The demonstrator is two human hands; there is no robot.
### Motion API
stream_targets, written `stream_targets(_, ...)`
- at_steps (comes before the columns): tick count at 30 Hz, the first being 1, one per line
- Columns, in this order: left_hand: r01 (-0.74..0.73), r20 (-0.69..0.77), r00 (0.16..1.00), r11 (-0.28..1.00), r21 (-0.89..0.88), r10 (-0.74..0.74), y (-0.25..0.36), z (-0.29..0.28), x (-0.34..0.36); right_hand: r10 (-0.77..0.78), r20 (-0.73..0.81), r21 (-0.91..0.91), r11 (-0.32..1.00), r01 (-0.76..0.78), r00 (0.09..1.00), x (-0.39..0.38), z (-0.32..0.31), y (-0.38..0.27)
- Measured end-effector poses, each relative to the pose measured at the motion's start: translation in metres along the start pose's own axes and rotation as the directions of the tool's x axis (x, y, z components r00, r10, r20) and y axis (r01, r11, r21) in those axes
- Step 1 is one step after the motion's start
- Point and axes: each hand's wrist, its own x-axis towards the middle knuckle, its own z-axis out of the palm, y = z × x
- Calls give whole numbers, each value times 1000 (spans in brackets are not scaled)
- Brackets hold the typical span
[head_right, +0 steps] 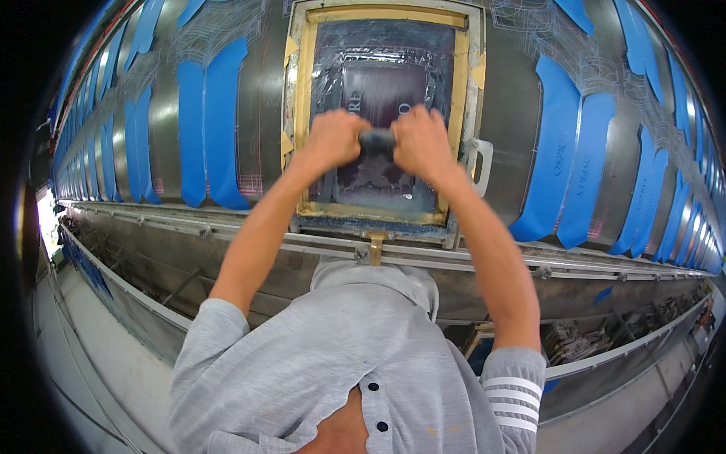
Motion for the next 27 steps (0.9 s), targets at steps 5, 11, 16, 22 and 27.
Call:
stream_targets(5, 25, -58, 998, 996, 87, -20, -38, -45, 125, 55, 47, 13, 998, -56, 997, 119, -30, 77)
stream_targets(11, 9, -131, 991, 999, 43, -4, -41, -36, 118, 41, -8, 8, 999, -41, 999, 113, -24, 69)
stream_targets(16, -39, -188, 982, 992, -123, 16, -6, 13, 2, 10, -20, 38, 999, -10, 1000, 9, 1, -1)
stream_targets(22, -34, -158, 987, 980, -196, 2, 44, 57, -115, 52, 9, 59, 997, -53, 999, -103, 29, -73)
stream_targets(27, -59, -196, 980, 987, -149, 29, 50, 66, -136, 127, -117, 430, 900, -65, 985, -116, 9, -40)
